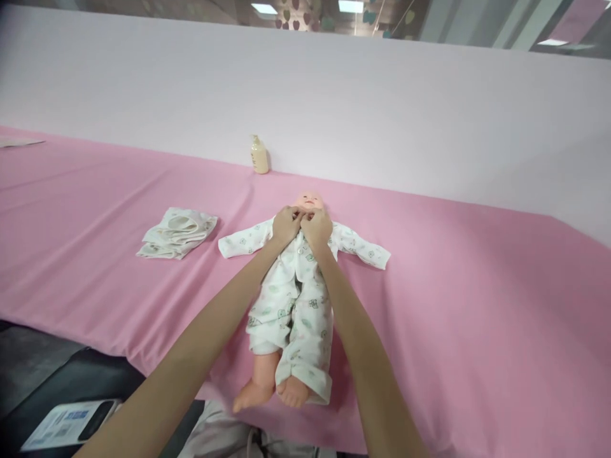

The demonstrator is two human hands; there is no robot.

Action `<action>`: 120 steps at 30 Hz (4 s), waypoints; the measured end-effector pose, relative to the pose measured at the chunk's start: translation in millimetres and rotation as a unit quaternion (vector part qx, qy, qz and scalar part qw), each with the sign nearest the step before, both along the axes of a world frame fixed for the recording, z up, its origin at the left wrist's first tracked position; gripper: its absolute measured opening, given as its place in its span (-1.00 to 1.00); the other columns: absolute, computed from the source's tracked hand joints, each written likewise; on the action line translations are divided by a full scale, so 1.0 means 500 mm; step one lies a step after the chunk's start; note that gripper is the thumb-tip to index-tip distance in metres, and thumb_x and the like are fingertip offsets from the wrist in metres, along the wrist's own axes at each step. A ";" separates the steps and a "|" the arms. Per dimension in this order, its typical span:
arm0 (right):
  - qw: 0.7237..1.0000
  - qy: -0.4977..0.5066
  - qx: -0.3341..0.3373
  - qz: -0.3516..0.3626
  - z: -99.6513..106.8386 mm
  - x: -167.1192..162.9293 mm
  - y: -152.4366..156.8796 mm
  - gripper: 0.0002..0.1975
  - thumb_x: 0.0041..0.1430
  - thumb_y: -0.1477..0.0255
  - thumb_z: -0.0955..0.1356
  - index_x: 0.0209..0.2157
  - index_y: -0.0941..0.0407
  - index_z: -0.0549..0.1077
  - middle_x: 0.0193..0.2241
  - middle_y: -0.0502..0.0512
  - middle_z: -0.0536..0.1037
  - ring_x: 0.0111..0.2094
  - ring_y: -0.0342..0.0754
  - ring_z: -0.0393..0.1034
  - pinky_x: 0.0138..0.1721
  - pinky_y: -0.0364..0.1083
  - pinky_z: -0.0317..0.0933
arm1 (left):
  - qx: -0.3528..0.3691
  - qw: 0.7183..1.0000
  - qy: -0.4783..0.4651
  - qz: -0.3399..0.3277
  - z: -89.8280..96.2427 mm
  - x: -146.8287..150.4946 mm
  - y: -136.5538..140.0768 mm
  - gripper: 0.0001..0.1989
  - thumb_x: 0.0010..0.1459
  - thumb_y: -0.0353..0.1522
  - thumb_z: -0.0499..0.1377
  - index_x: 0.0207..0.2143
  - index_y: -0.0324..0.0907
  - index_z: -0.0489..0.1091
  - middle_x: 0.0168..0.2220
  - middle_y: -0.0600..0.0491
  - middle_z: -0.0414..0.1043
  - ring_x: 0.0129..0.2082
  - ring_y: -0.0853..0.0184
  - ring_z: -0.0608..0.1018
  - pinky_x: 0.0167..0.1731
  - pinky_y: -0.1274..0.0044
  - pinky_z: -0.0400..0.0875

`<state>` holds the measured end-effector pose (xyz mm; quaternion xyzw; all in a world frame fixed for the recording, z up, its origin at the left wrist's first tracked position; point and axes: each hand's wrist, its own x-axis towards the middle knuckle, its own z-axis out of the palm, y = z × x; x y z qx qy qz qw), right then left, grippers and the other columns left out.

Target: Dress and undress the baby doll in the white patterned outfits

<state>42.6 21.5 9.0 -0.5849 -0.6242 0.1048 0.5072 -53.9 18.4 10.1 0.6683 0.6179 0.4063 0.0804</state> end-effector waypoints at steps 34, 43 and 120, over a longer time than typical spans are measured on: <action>0.999 0.034 0.020 0.013 -0.008 0.008 -0.020 -0.94 -0.08 0.44 0.27 -0.48 0.08 0.26 -0.58 -0.09 0.33 -0.63 -0.18 0.06 -0.49 -0.13 0.01 | -0.020 0.994 -0.073 -0.078 -0.011 -0.012 -0.022 -0.80 0.26 -0.33 -0.03 -0.20 -0.12 0.37 -0.21 0.04 0.50 -0.20 0.27 0.50 -0.24 0.48 0.30; 0.993 0.106 0.044 -0.004 -0.008 0.004 -0.020 -0.92 -0.13 0.45 0.31 -0.51 0.10 0.27 -0.54 -0.05 0.39 -0.60 -0.18 0.16 -0.44 -0.13 0.15 | 0.016 0.994 -0.058 -0.096 -0.011 -0.012 -0.029 -0.74 0.25 -0.37 0.00 -0.13 -0.11 0.46 -0.14 0.02 0.44 -0.20 0.31 0.49 -0.20 0.52 0.32; 0.977 0.009 0.158 0.140 -0.059 0.054 -0.196 -0.87 0.07 0.38 0.29 -0.29 0.06 0.32 -0.26 0.12 0.46 -0.15 0.03 0.32 -0.05 0.05 0.19 | 0.052 0.987 -0.075 -0.133 -0.019 -0.021 -0.168 -0.78 0.00 -0.37 0.20 -0.22 -0.10 0.42 -0.28 0.14 0.54 -0.53 0.43 0.38 -0.43 0.56 0.24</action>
